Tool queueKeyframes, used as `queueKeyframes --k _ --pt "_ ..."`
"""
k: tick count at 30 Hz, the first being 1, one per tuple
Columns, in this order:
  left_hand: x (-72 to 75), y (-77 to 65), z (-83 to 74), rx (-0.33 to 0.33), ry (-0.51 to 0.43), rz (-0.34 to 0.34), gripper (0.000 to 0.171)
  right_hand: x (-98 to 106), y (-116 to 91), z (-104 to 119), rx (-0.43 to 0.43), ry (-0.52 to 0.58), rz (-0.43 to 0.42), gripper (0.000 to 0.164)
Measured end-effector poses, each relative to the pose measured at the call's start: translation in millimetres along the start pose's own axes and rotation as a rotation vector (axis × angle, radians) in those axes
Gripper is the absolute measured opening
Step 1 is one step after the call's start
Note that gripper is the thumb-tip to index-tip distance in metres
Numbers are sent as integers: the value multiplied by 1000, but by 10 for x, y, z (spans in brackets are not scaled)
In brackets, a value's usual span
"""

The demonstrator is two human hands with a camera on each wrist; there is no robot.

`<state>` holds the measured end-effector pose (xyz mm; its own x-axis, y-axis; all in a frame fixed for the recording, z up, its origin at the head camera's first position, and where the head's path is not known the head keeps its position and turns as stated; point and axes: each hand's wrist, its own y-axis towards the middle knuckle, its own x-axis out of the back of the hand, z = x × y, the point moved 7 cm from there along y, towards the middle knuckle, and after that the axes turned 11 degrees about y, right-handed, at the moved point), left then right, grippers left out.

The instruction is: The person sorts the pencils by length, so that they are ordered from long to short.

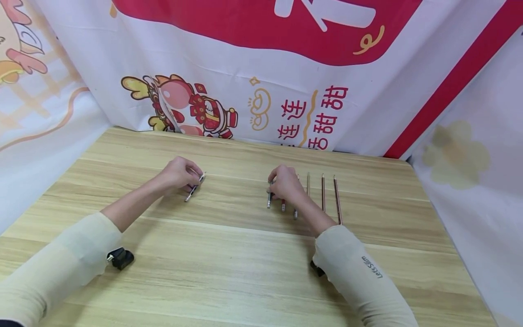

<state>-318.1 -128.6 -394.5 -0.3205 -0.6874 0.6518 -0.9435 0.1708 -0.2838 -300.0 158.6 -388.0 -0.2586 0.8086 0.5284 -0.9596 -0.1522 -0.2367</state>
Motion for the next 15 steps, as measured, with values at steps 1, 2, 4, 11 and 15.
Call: queueKeyframes --k 1,2,4,11,15 --pt "-11 6 -7 2 -13 5 25 0 4 -5 0 -1 -1 26" --pt "-21 12 -13 5 -23 8 25 1 8 -10 0 -2 -2 26" --pt "-37 25 -26 4 -30 9 25 2 15 -19 1 -2 -4 26" --pt "-100 83 -68 0 -55 8 25 4 20 -22 2 -2 -11 27" --pt "-140 112 -92 3 -81 18 25 0 14 -12 -2 -1 -10 27"
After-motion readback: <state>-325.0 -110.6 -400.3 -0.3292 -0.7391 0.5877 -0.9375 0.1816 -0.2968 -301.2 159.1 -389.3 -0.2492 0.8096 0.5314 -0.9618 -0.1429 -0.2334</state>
